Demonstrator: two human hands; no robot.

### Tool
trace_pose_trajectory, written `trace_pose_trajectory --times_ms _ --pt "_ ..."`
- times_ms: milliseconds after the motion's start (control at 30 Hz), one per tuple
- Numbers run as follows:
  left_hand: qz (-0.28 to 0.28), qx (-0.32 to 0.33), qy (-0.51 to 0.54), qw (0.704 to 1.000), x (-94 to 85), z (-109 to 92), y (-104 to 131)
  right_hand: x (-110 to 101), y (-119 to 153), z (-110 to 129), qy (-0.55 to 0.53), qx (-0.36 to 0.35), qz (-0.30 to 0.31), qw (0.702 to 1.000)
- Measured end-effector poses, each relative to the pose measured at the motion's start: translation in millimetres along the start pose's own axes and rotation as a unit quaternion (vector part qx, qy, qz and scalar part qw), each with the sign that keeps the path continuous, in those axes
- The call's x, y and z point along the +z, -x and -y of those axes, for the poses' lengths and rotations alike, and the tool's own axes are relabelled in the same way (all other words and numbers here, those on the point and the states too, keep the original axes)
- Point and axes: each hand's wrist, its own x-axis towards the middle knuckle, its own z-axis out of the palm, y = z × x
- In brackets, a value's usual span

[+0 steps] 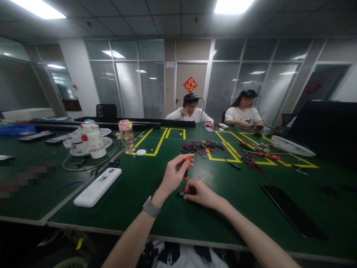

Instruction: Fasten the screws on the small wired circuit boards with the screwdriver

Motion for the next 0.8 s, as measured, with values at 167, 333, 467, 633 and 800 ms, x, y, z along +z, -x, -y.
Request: trace_pose_trajectory --times_ms 167,333,467,633,800 --pt "-0.059 0.032 -0.074 0.995 -1.5 5 0 -1 0 1 -0.002 0.001 0.004 1.000" --pt "0.006 0.006 -0.003 1.000 -1.5 -1 2 -1 0 0 0.002 -0.002 0.004 1.000" --pt "-0.010 0.010 -0.020 1.000 -0.4 -3 0 0 -1 -2 0.000 -0.004 0.003 1.000" --pt "-0.051 0.050 -0.086 0.994 -2.8 4 0 -17 4 2 -0.014 0.008 0.054 0.998" --pt "-0.049 0.040 -0.076 0.995 -4.7 7 0 -55 42 50 0.079 0.041 0.062 0.994"
